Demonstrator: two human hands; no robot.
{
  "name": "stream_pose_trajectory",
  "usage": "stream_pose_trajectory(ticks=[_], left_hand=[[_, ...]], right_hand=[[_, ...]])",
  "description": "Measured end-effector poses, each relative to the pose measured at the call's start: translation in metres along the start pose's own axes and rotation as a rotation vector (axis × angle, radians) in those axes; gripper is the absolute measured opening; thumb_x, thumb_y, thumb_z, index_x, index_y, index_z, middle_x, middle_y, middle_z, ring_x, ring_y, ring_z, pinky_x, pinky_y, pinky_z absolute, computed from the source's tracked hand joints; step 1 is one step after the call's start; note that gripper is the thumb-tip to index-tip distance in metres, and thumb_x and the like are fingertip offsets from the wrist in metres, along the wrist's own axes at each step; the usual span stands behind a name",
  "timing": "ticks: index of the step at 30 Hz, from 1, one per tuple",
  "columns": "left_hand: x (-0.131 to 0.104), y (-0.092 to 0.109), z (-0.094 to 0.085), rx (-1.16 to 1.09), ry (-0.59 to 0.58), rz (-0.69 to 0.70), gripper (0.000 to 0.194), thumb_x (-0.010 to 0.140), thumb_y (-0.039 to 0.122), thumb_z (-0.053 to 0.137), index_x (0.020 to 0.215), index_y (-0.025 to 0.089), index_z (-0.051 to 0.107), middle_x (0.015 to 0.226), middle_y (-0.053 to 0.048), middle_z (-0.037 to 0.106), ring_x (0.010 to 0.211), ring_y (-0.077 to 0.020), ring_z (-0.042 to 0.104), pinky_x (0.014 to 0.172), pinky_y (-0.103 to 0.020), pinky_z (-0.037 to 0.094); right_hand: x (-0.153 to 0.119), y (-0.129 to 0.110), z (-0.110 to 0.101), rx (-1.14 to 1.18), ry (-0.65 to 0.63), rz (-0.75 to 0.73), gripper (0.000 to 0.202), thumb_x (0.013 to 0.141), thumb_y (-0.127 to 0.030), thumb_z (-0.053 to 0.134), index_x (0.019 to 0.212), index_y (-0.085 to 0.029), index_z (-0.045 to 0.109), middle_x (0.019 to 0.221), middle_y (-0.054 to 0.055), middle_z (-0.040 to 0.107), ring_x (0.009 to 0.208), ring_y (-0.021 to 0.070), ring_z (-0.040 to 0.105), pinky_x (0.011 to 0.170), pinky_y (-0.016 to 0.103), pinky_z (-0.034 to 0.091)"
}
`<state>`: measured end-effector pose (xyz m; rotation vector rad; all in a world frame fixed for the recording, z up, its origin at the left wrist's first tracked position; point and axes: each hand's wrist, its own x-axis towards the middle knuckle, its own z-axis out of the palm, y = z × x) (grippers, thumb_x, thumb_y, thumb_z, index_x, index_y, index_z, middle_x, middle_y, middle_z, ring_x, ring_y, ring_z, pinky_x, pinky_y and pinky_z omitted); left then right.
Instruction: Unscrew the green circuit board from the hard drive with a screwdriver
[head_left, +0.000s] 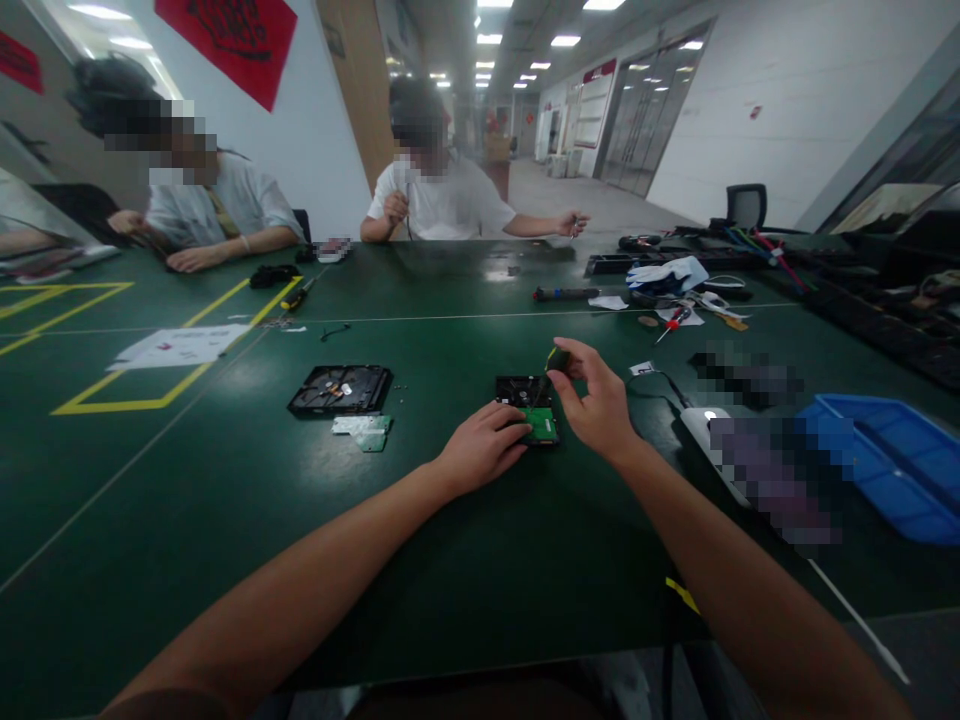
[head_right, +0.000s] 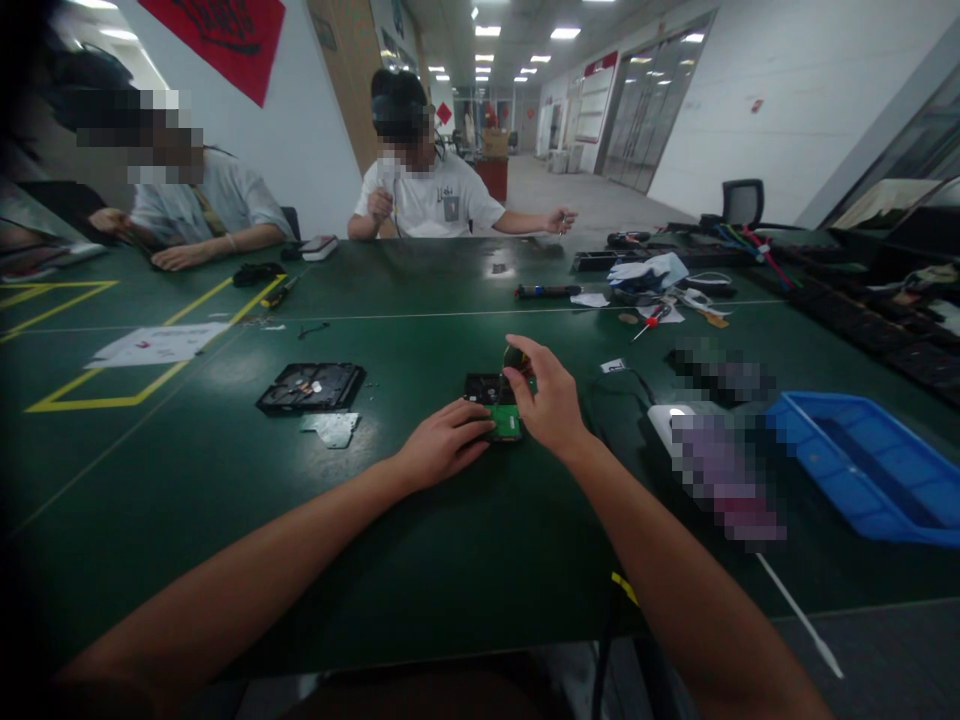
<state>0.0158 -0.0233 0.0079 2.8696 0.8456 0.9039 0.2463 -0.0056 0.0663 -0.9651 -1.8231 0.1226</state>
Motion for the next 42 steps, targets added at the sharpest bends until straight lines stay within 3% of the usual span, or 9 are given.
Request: stream_pose_trajectory(ticks=[6, 12, 23, 28, 35, 42], left_hand=[[-0.0024, -0.0022, 0.0027, -0.004, 0.016, 0.003, 0.029, 0.103, 0.032, 0.057, 0.127, 0.019, 0.067, 0.13, -0.013, 0.065, 0.124, -0.0284, 0.061, 0.108, -0.052, 0.055], [-0.0029, -0.0023, 0.0029, -0.009, 0.018, 0.013, 0.03, 0.103, 0.032, 0.058, 0.128, 0.018, 0.067, 0.132, -0.014, 0.064, 0.127, -0.0293, 0.061, 0.11, -0.054, 0.054], [-0.005, -0.0066, 0.0037, -0.136, 0.059, -0.026, 0.029, 0.1, 0.033, 0.064, 0.127, 0.022, 0.067, 0.133, -0.011, 0.067, 0.131, -0.0277, 0.06, 0.114, -0.055, 0.05], [-0.0037, -0.0038, 0.0004, -0.148, 0.04, -0.026, 0.025, 0.102, 0.03, 0.06, 0.124, 0.021, 0.068, 0.132, -0.01, 0.068, 0.131, -0.0261, 0.061, 0.115, -0.055, 0.049], [-0.0007, -0.0022, -0.003, -0.185, 0.06, -0.02, 0.017, 0.104, 0.025, 0.053, 0.11, 0.02, 0.069, 0.13, -0.01, 0.069, 0.131, -0.0254, 0.06, 0.113, -0.053, 0.051], [0.0009, -0.0008, -0.0037, -0.181, 0.048, -0.045, 0.017, 0.105, 0.026, 0.052, 0.105, 0.02, 0.067, 0.129, -0.01, 0.068, 0.126, -0.0245, 0.061, 0.111, -0.051, 0.052]], right_hand=[[-0.0017, -0.0035, -0.0005, 0.041, -0.072, 0.004, 0.049, 0.102, -0.027, 0.055, 0.15, -0.034, 0.049, 0.135, 0.008, 0.066, 0.11, 0.025, 0.07, 0.098, 0.048, 0.061], [0.0004, -0.0073, -0.0026, -0.038, -0.024, -0.02, 0.045, 0.097, -0.031, 0.066, 0.141, -0.032, 0.056, 0.12, 0.008, 0.066, 0.092, 0.0224, 0.069, 0.089, 0.047, 0.064], [-0.0034, -0.0018, 0.0012, 0.123, -0.103, 0.047, 0.052, 0.1, -0.022, 0.055, 0.15, -0.033, 0.048, 0.138, 0.007, 0.067, 0.121, 0.0267, 0.071, 0.107, 0.052, 0.059], [-0.0031, -0.0055, -0.0005, 0.126, -0.129, 0.036, 0.051, 0.1, -0.023, 0.055, 0.15, -0.034, 0.049, 0.139, 0.008, 0.065, 0.121, 0.0269, 0.07, 0.106, 0.052, 0.06], [-0.0034, -0.0063, 0.0012, 0.027, -0.063, 0.001, 0.048, 0.099, -0.027, 0.061, 0.145, -0.035, 0.053, 0.128, 0.008, 0.066, 0.106, 0.026, 0.071, 0.095, 0.05, 0.065], [-0.0039, -0.005, 0.004, 0.109, -0.089, 0.013, 0.049, 0.101, -0.022, 0.055, 0.148, -0.034, 0.05, 0.135, 0.008, 0.067, 0.116, 0.0259, 0.072, 0.103, 0.052, 0.062]])
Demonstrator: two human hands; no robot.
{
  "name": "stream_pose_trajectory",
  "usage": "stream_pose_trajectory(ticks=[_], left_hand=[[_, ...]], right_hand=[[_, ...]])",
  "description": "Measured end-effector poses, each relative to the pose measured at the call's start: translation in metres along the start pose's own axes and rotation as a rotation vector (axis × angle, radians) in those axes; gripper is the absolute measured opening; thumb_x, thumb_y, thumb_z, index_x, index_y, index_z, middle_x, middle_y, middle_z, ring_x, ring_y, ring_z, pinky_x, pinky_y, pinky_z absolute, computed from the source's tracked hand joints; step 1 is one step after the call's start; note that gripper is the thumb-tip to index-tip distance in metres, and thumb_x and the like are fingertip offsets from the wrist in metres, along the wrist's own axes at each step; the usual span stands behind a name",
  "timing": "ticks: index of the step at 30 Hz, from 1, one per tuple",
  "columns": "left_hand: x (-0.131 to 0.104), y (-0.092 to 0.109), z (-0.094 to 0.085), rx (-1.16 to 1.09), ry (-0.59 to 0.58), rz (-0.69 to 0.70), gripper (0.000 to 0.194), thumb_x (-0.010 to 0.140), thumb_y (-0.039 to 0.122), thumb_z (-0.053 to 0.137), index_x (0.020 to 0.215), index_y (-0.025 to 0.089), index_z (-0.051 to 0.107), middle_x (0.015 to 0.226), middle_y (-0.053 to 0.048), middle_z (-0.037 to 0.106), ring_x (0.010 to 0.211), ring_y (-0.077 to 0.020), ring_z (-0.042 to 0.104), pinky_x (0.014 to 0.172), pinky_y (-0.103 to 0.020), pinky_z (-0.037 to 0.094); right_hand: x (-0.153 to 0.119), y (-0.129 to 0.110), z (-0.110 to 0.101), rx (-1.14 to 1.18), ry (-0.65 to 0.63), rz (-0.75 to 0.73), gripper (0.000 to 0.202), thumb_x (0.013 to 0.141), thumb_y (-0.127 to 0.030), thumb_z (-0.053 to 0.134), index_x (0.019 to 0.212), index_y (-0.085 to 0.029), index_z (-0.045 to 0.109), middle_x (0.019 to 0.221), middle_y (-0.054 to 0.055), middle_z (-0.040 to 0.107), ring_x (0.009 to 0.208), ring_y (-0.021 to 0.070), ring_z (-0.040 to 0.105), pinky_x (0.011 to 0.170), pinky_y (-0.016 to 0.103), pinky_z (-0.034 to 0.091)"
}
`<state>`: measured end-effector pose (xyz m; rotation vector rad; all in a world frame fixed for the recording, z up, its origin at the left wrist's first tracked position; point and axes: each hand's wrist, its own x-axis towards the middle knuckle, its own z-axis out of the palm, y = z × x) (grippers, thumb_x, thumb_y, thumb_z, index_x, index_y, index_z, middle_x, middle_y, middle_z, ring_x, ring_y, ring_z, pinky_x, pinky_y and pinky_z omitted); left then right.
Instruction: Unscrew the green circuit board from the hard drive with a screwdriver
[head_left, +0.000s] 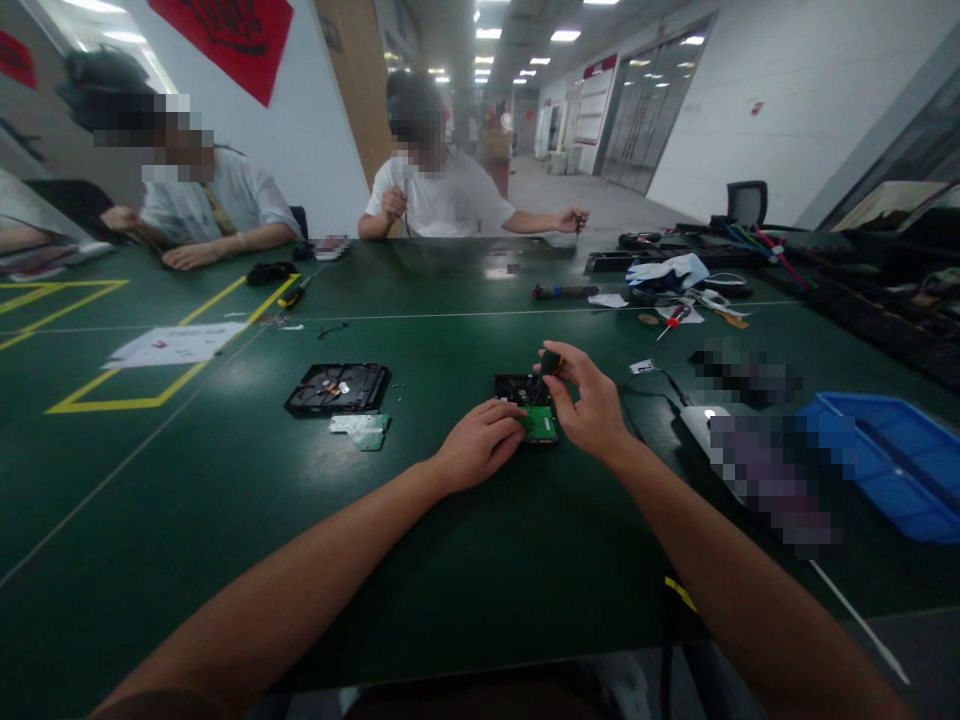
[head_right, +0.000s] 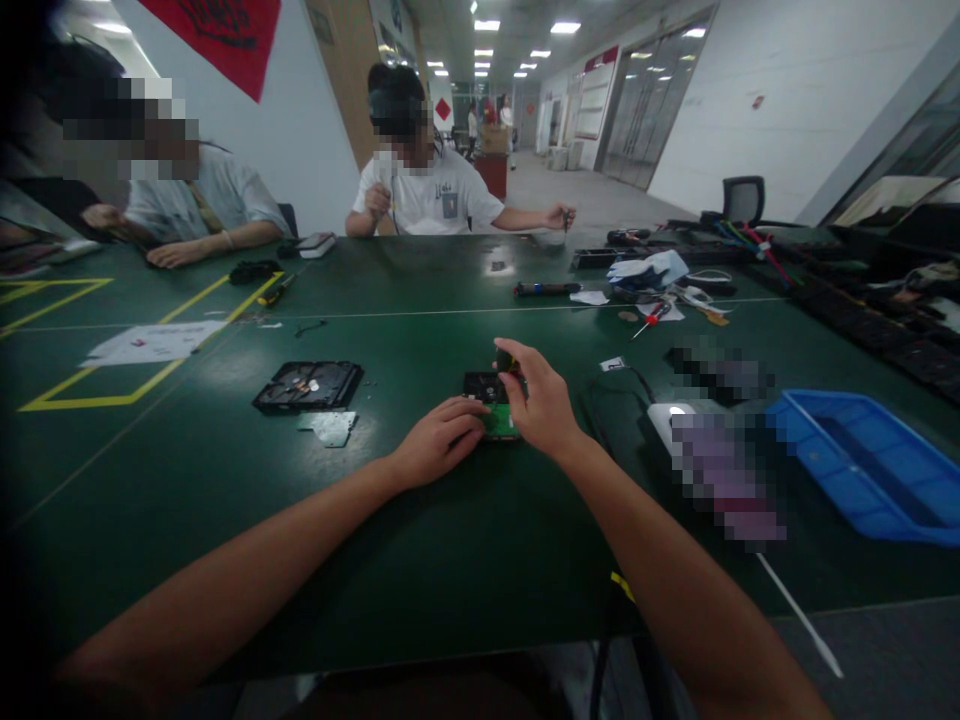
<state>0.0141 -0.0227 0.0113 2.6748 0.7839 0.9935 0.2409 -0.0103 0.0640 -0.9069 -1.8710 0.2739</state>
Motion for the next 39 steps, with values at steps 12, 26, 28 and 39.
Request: stream_pose_trajectory(ticks=[12, 26, 28, 39], left_hand=[[-0.0003, -0.0009, 0.0006, -0.019, 0.006, -0.004, 0.021, 0.107, 0.03, 0.051, 0.109, 0.02, 0.069, 0.131, -0.01, 0.067, 0.12, -0.0242, 0.064, 0.106, -0.049, 0.054], [-0.0033, -0.0011, 0.0029, 0.056, -0.003, 0.014, 0.034, 0.101, 0.038, 0.063, 0.129, 0.021, 0.065, 0.134, -0.012, 0.066, 0.132, -0.029, 0.059, 0.114, -0.055, 0.05], [-0.0036, -0.0019, 0.0038, 0.064, -0.011, 0.009, 0.032, 0.1, 0.037, 0.063, 0.128, 0.022, 0.066, 0.133, -0.012, 0.067, 0.131, -0.0287, 0.06, 0.114, -0.056, 0.05], [-0.0041, -0.0036, 0.0052, 0.074, -0.021, 0.015, 0.028, 0.1, 0.029, 0.061, 0.127, 0.023, 0.066, 0.132, -0.011, 0.066, 0.128, -0.0282, 0.061, 0.112, -0.055, 0.051]], right_hand=[[0.0006, -0.0021, -0.0005, 0.059, -0.004, 0.005, 0.047, 0.1, -0.025, 0.058, 0.146, -0.033, 0.05, 0.138, 0.008, 0.064, 0.119, 0.0252, 0.07, 0.099, 0.047, 0.065], [-0.0015, 0.0017, 0.0018, 0.05, -0.015, 0.021, 0.053, 0.103, -0.023, 0.053, 0.154, -0.036, 0.044, 0.142, 0.007, 0.064, 0.124, 0.0258, 0.069, 0.105, 0.051, 0.061], [-0.0017, 0.0002, 0.0023, 0.066, -0.038, 0.022, 0.054, 0.103, -0.022, 0.051, 0.154, -0.036, 0.043, 0.143, 0.007, 0.063, 0.124, 0.0254, 0.069, 0.107, 0.052, 0.06], [0.0018, -0.0022, -0.0032, -0.152, 0.071, -0.056, 0.048, 0.099, -0.031, 0.064, 0.145, -0.035, 0.053, 0.122, 0.008, 0.064, 0.1, 0.0252, 0.067, 0.09, 0.048, 0.063]])
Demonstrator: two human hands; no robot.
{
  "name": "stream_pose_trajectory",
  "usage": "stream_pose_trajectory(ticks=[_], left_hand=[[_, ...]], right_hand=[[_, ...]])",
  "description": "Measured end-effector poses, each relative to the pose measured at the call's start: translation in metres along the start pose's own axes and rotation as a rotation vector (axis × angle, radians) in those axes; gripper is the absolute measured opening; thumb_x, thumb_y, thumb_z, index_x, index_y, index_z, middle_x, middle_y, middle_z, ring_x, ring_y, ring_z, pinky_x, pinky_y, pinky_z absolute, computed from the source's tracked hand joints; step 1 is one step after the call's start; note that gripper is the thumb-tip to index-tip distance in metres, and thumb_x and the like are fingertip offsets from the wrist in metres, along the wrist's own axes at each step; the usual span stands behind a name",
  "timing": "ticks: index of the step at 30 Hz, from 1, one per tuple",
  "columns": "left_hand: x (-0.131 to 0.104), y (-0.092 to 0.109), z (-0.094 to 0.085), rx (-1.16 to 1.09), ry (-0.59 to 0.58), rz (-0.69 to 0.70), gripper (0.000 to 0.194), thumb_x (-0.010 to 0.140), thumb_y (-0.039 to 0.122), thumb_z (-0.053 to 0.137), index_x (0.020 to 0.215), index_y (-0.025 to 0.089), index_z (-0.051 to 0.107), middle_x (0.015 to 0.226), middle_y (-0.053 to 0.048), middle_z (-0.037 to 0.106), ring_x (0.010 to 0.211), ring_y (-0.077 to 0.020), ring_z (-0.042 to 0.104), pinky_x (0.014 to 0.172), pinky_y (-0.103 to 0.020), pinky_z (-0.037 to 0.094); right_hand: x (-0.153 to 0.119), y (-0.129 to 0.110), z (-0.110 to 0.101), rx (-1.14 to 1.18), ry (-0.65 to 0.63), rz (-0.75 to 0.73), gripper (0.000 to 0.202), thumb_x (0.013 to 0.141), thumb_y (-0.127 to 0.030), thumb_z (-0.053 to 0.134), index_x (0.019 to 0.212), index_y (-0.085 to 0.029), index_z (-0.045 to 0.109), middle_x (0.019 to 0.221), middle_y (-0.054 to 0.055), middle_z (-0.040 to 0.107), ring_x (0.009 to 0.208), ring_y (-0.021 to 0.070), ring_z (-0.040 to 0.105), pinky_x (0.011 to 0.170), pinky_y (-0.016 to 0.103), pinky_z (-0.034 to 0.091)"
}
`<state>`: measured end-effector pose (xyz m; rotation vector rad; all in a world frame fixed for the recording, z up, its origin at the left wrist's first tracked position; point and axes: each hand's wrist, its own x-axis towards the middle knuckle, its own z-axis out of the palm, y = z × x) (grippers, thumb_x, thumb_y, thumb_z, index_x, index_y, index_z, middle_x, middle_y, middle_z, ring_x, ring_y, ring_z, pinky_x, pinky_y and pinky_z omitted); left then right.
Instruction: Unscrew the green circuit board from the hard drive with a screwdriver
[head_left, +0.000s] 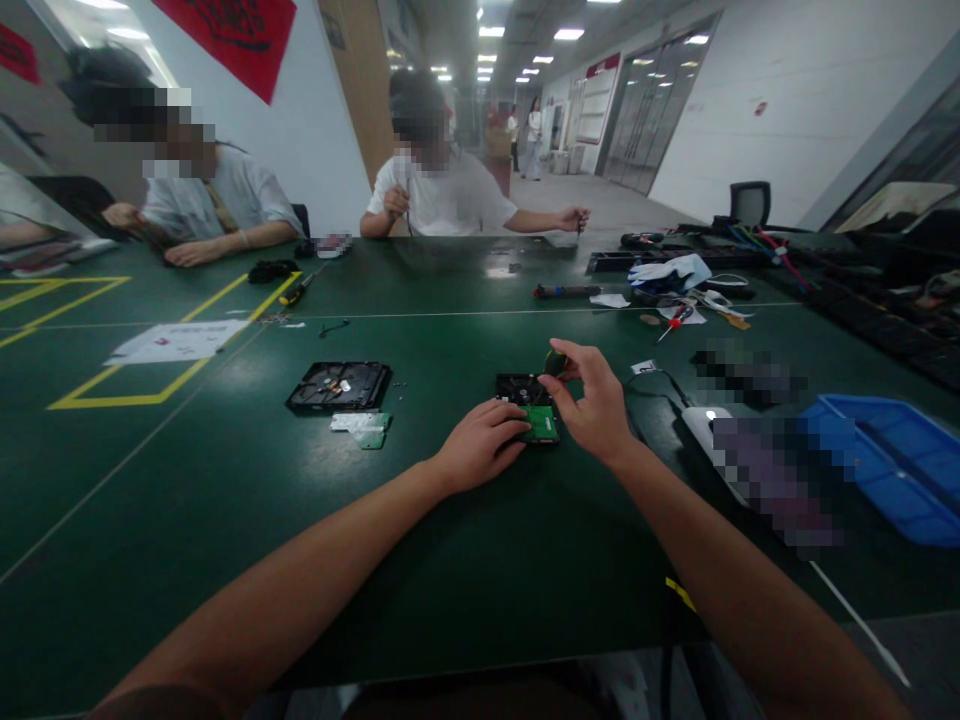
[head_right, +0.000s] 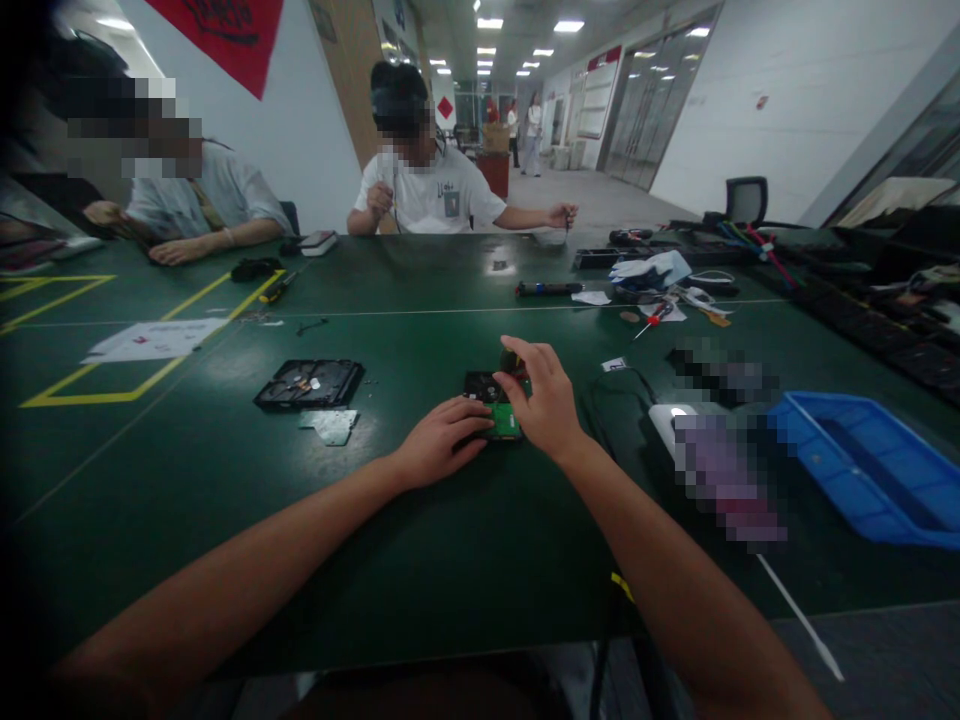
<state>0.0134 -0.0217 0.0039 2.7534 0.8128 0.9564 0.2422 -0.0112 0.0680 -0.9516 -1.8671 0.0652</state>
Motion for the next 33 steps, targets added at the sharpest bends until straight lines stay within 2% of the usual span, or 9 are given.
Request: stream_pose_trajectory(ticks=[10, 16, 20, 26, 33], left_hand=[[0.0005, 0.002, -0.0013, 0.013, -0.009, -0.001, 0.028, 0.1, 0.028, 0.061, 0.127, 0.021, 0.066, 0.131, -0.011, 0.066, 0.128, -0.0285, 0.06, 0.111, -0.053, 0.052], [0.0011, 0.0019, -0.0012, 0.009, -0.003, 0.007, 0.027, 0.101, 0.029, 0.06, 0.126, 0.021, 0.067, 0.129, -0.011, 0.066, 0.124, -0.0278, 0.061, 0.108, -0.052, 0.053], [0.0017, 0.0029, -0.0022, 0.009, -0.002, 0.001, 0.026, 0.101, 0.029, 0.059, 0.125, 0.021, 0.067, 0.126, -0.011, 0.066, 0.121, -0.0274, 0.062, 0.106, -0.051, 0.055], [0.0013, 0.0021, -0.0013, 0.017, -0.002, 0.004, 0.027, 0.101, 0.029, 0.06, 0.125, 0.021, 0.068, 0.126, -0.012, 0.066, 0.12, -0.0275, 0.062, 0.105, -0.051, 0.054], [0.0003, 0.001, -0.0005, 0.03, -0.011, 0.001, 0.026, 0.102, 0.03, 0.059, 0.124, 0.02, 0.068, 0.127, -0.011, 0.066, 0.121, -0.0268, 0.061, 0.106, -0.049, 0.054]], right_hand=[[0.0016, -0.0009, -0.0018, -0.034, 0.037, 0.019, 0.044, 0.096, -0.039, 0.069, 0.138, -0.034, 0.058, 0.111, 0.006, 0.064, 0.09, 0.0235, 0.066, 0.081, 0.044, 0.062], [0.0009, -0.0024, -0.001, 0.041, -0.047, -0.006, 0.045, 0.102, -0.025, 0.057, 0.145, -0.035, 0.052, 0.127, 0.007, 0.068, 0.103, 0.0241, 0.07, 0.096, 0.049, 0.061], [0.0011, -0.0049, -0.0006, 0.087, -0.072, -0.01, 0.046, 0.102, -0.025, 0.055, 0.146, -0.035, 0.052, 0.132, 0.007, 0.065, 0.111, 0.0255, 0.068, 0.099, 0.05, 0.061], [0.0029, -0.004, -0.0033, 0.009, 0.005, 0.016, 0.042, 0.098, -0.032, 0.065, 0.14, -0.035, 0.059, 0.119, 0.008, 0.062, 0.096, 0.024, 0.067, 0.087, 0.047, 0.063], [0.0003, -0.0015, -0.0009, 0.119, -0.076, 0.016, 0.053, 0.102, -0.023, 0.054, 0.153, -0.034, 0.045, 0.138, 0.008, 0.063, 0.118, 0.0259, 0.067, 0.101, 0.049, 0.06]])
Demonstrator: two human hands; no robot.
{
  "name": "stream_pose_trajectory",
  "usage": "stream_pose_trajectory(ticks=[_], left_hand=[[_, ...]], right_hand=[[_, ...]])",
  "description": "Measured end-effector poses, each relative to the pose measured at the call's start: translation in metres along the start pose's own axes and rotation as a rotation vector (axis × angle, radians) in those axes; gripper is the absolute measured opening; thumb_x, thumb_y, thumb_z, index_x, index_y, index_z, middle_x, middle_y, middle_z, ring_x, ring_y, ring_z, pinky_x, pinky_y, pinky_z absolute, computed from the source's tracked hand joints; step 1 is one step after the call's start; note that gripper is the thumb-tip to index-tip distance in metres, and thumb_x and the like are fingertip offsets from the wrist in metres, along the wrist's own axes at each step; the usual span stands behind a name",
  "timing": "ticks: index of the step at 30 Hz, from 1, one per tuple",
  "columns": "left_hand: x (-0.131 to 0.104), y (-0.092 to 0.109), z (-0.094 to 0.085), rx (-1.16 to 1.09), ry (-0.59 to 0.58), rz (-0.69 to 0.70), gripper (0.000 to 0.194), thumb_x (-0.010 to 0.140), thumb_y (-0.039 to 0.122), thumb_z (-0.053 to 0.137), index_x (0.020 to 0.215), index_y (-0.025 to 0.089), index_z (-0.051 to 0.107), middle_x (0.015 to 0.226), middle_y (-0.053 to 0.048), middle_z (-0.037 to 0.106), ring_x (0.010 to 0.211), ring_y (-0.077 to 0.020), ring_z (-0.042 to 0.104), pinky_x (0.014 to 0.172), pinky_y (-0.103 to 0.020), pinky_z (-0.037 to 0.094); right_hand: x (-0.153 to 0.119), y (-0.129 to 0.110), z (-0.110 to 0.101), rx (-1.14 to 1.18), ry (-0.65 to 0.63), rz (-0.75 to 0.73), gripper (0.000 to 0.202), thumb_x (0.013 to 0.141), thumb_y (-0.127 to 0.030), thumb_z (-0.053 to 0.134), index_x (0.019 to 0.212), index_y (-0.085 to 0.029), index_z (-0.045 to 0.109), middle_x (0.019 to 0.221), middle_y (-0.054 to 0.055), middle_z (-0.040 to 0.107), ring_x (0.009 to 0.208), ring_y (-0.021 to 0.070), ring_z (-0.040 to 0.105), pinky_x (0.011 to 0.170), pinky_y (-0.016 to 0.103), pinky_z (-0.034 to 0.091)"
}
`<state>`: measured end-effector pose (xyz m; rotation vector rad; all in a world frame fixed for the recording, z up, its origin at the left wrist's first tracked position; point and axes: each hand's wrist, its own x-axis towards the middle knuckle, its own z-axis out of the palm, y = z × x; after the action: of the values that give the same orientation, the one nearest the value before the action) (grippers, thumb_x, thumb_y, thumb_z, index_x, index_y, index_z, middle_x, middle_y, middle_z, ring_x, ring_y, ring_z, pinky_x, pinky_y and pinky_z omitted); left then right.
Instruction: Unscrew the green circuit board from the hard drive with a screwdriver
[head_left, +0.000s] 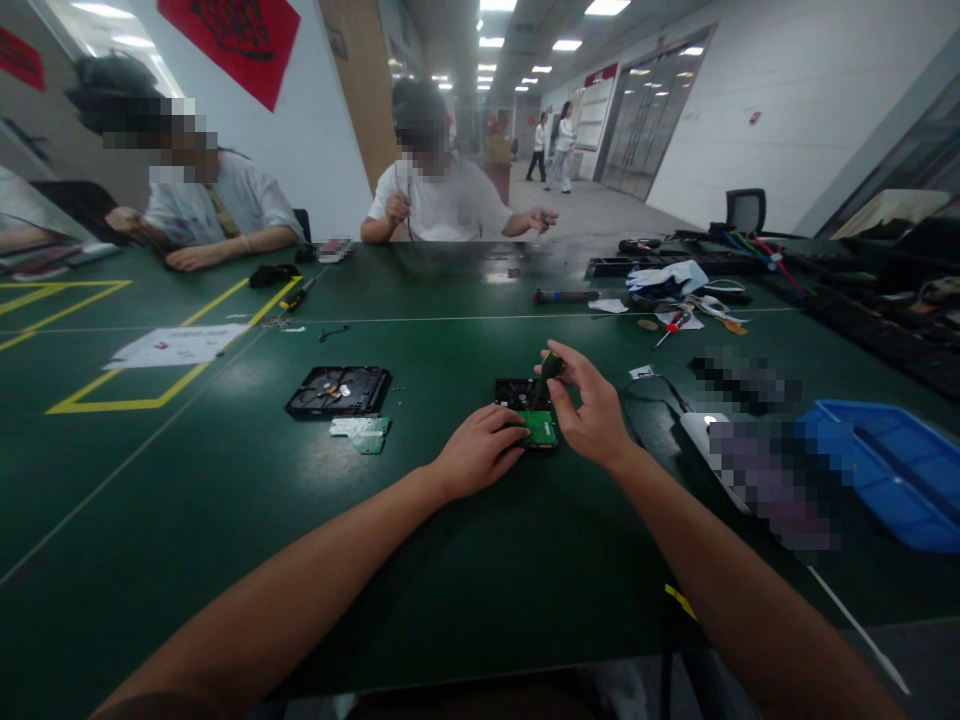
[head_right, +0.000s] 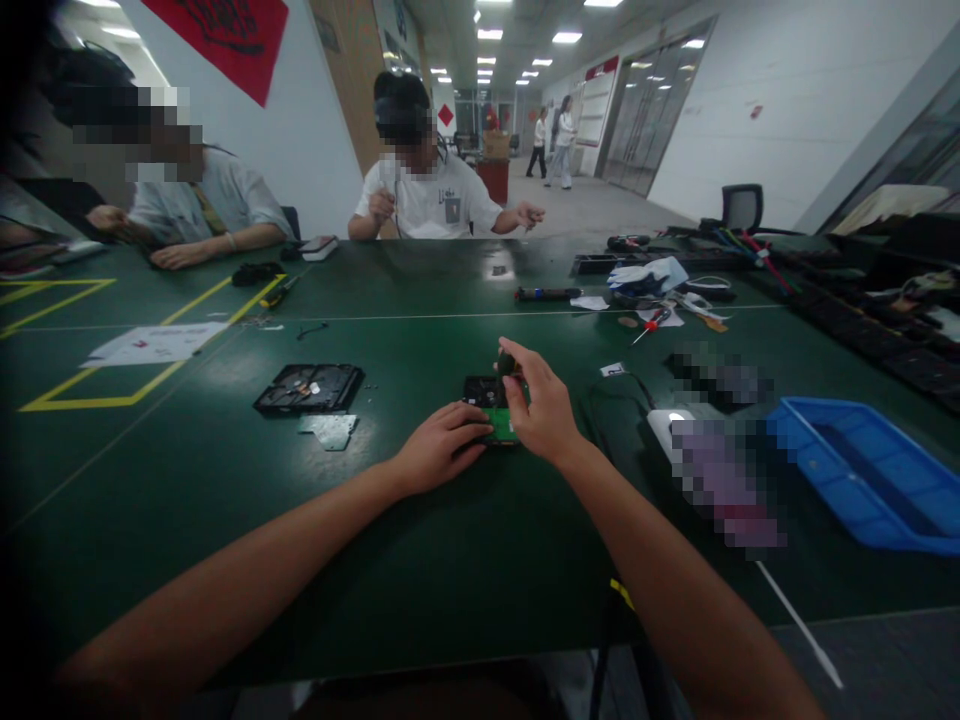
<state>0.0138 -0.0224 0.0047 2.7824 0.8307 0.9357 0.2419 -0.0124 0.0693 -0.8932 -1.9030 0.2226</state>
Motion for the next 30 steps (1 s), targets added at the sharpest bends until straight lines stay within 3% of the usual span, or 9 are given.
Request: stream_pose_trajectory(ticks=[7, 13, 19, 25, 30], left_hand=[[0.0007, 0.0015, -0.0011, 0.0, 0.004, 0.008, 0.026, 0.101, 0.028, 0.059, 0.125, 0.02, 0.067, 0.126, -0.011, 0.066, 0.121, -0.027, 0.062, 0.105, -0.05, 0.054], [0.0013, 0.0015, -0.0013, -0.012, -0.002, 0.005, 0.027, 0.102, 0.029, 0.059, 0.126, 0.021, 0.067, 0.126, -0.011, 0.066, 0.121, -0.0271, 0.062, 0.105, -0.051, 0.054], [0.0012, 0.0025, -0.0019, 0.001, -0.003, -0.001, 0.027, 0.102, 0.029, 0.059, 0.126, 0.021, 0.068, 0.127, -0.012, 0.066, 0.122, -0.0275, 0.061, 0.107, -0.051, 0.054], [0.0013, 0.0033, -0.0033, -0.001, -0.009, -0.001, 0.027, 0.101, 0.029, 0.059, 0.125, 0.02, 0.067, 0.127, -0.012, 0.066, 0.121, -0.0269, 0.062, 0.107, -0.05, 0.053], [0.0016, 0.0022, -0.0028, -0.01, -0.006, -0.001, 0.027, 0.102, 0.029, 0.058, 0.126, 0.02, 0.067, 0.126, -0.012, 0.066, 0.121, -0.027, 0.061, 0.106, -0.05, 0.054]], right_hand=[[0.0022, -0.0023, -0.0004, -0.113, 0.088, 0.004, 0.042, 0.098, -0.028, 0.064, 0.139, -0.033, 0.058, 0.12, 0.008, 0.064, 0.098, 0.0234, 0.068, 0.088, 0.046, 0.064], [0.0002, -0.0012, 0.0014, -0.024, 0.007, -0.011, 0.048, 0.1, -0.021, 0.057, 0.145, -0.033, 0.05, 0.135, 0.008, 0.064, 0.113, 0.0256, 0.068, 0.098, 0.049, 0.061], [0.0025, -0.0041, -0.0008, -0.135, 0.091, -0.022, 0.04, 0.097, -0.024, 0.064, 0.136, -0.034, 0.06, 0.123, 0.009, 0.059, 0.103, 0.0251, 0.066, 0.087, 0.047, 0.064], [0.0036, -0.0041, 0.0002, -0.105, 0.039, -0.033, 0.056, 0.099, -0.017, 0.055, 0.15, -0.036, 0.048, 0.136, 0.008, 0.062, 0.116, 0.0264, 0.066, 0.098, 0.05, 0.062], [0.0043, -0.008, -0.0013, -0.087, -0.006, -0.038, 0.053, 0.099, -0.015, 0.054, 0.148, -0.034, 0.051, 0.135, 0.007, 0.065, 0.118, 0.0254, 0.067, 0.102, 0.049, 0.061]])
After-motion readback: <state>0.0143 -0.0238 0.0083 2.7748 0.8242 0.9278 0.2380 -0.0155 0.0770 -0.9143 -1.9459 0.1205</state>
